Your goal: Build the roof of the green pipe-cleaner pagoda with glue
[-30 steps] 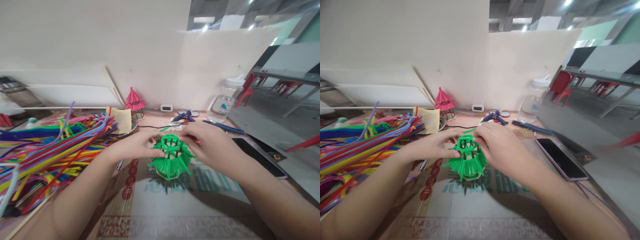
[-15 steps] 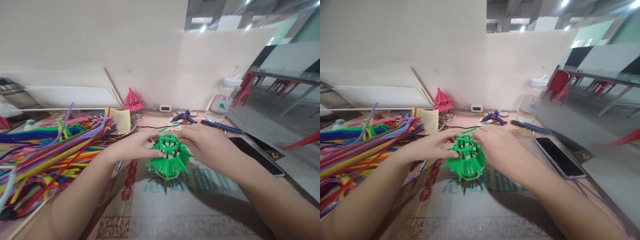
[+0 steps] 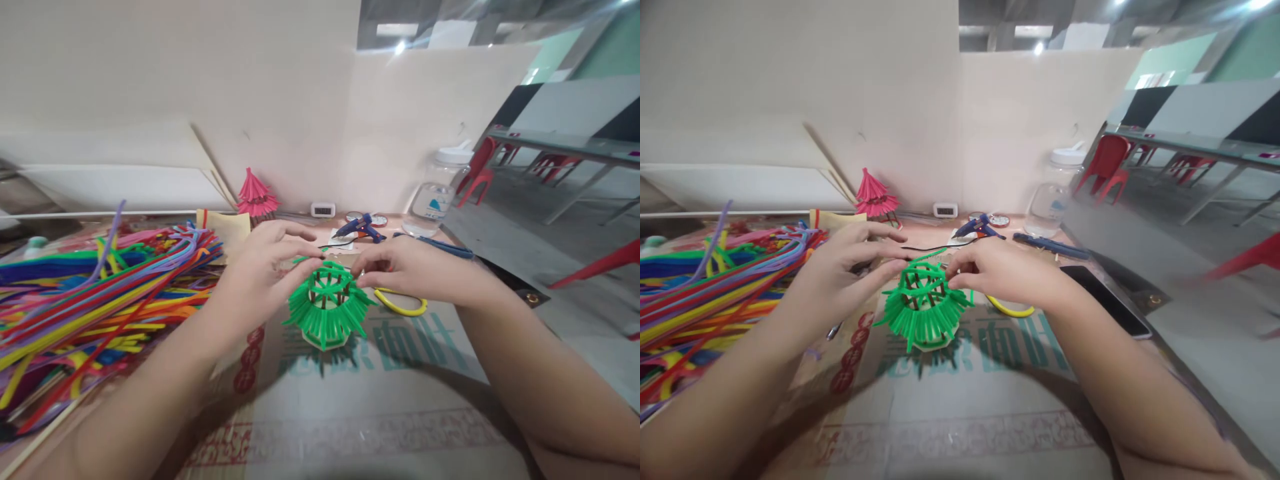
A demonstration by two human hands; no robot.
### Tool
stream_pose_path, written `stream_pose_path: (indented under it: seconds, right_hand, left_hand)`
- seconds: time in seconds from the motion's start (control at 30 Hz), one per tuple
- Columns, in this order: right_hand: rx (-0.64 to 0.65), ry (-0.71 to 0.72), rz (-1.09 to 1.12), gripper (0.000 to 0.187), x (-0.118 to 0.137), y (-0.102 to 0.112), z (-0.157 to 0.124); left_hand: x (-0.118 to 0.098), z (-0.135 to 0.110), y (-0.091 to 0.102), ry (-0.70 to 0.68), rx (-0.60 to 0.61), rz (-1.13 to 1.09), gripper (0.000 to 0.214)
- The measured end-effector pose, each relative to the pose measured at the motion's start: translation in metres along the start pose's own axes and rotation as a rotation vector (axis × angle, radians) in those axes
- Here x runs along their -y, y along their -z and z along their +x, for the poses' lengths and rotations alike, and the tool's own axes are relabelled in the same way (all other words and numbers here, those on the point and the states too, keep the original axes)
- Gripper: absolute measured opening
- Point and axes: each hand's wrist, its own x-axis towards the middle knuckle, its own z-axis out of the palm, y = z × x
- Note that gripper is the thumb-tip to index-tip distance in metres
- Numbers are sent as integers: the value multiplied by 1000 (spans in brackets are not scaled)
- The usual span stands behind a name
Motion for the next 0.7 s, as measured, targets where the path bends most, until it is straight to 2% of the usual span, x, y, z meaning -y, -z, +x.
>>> stream_pose_path:
  seconds: [0.2, 0.7]
  right_hand:
    - [23, 22, 60, 19, -3, -10, 10]
    - [-31, 26, 68, 17, 3, -21, 13]
  left_hand:
    - [1, 0, -13, -144, 3, 86, 14]
    - [1, -1, -10, -120, 87, 129, 13]
